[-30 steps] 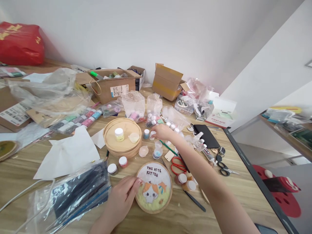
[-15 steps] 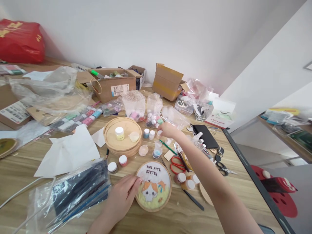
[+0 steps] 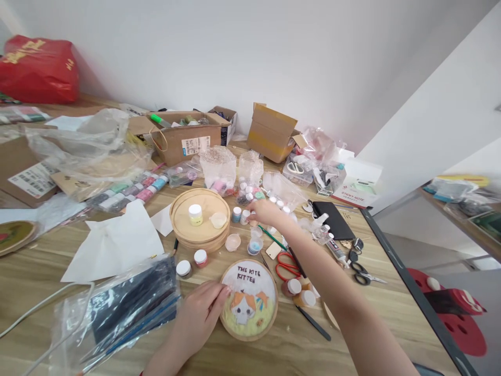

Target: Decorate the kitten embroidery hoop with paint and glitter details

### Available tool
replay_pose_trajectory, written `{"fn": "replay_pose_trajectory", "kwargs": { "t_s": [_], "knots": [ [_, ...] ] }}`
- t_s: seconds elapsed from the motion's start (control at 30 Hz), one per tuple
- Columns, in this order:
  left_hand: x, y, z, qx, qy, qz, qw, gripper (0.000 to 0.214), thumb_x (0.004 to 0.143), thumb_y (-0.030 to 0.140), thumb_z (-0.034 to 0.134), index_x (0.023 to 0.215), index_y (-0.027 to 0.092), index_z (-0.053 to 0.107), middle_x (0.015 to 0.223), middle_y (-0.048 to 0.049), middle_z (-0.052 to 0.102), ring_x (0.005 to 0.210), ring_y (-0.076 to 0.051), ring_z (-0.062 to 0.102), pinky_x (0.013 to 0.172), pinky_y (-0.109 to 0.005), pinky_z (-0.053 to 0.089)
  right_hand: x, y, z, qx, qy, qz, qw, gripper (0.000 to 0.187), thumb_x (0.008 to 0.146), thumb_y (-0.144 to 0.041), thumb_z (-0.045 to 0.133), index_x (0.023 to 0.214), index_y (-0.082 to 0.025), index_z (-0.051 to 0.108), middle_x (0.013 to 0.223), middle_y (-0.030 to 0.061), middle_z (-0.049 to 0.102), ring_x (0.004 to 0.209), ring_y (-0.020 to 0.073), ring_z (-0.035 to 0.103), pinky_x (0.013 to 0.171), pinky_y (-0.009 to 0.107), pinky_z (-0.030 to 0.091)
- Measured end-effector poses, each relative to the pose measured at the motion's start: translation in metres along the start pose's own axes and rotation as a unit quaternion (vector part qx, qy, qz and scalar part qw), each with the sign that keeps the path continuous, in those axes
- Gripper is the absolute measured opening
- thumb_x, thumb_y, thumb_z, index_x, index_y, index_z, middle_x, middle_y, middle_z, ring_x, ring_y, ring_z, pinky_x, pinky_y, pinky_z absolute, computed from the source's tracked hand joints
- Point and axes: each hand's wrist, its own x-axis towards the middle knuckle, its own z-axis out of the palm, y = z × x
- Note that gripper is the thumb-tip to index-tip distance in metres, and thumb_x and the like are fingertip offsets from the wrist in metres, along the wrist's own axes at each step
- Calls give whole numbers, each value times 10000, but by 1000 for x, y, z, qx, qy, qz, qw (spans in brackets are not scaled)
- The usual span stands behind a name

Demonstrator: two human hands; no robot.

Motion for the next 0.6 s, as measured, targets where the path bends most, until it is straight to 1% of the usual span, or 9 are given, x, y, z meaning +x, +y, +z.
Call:
{"fn": "replay_pose_trajectory", "kwargs": {
  "t_s": [0.1,0.17,0.23,0.3,0.37,0.43,0.5,0.57,0.6],
  "knots": [
    [1,0,-1,0,6,7,1000,319,996,295,404,768,192,602,702,-5,647,654,-138,622,633,-244,480,1,-1,0,3,-1,-3,1000,242,884,-368,633,1056,-231,733,1108,71,735,1042,234,661,832,265,473],
    [1,1,-1,2,7,11,1000,311,995,289,405,779,193,607,713,-6,653,658,-138,623,636,-244,483,0,-1,-1,3,3,3,1000,264,879,-376,641,1086,-235,725,1104,71,738,1038,240,664,827,270,477],
    [1,1,-2,6,6,15,1000,311,996,286,405,778,192,605,711,-6,651,654,-138,621,631,-243,482,-3,0,-4,2,18,13,1000,368,873,-387,651,1205,-228,670,1169,87,716,1082,254,649,852,284,476],
    [0,1,-1,9,8,20,1000,315,996,286,404,767,191,598,701,-6,646,651,-139,620,627,-245,482,-10,3,-10,0,40,27,999,502,889,-409,631,1343,-205,565,1258,118,672,1144,273,619,891,309,469],
    [-1,1,-1,11,9,22,1000,316,997,288,403,767,191,598,705,-10,648,660,-143,622,635,-249,485,-21,6,-18,1,67,41,997,565,910,-438,595,1408,-190,490,1300,142,642,1169,291,604,904,338,467],
    [-1,2,0,13,5,22,1000,314,996,291,403,779,191,607,716,-16,654,671,-147,624,642,-256,491,-33,8,-24,9,98,53,994,527,922,-442,577,1385,-197,516,1276,140,657,1145,295,617,889,349,472],
    [-1,3,0,12,-1,21,1000,320,997,290,399,786,191,618,714,-18,656,667,-149,621,637,-259,494,-45,6,-28,31,128,54,990,404,934,-399,573,1285,-205,610,1191,117,703,1075,272,649,861,332,476],
    [-1,4,0,10,-5,23,1000,321,998,287,398,797,191,630,722,-20,662,676,-150,626,642,-261,500,-54,-2,-28,67,155,31,985,276,948,-340,559,1150,-205,689,1074,84,742,967,227,678,824,303,477],
    [-1,4,0,10,-5,26,1000,316,997,284,400,808,192,636,732,-22,668,685,-150,630,650,-262,504,-57,-9,-27,86,169,5,982,239,951,-318,556,1094,-202,709,1028,70,748,920,206,680,809,292,477]
  ]
}}
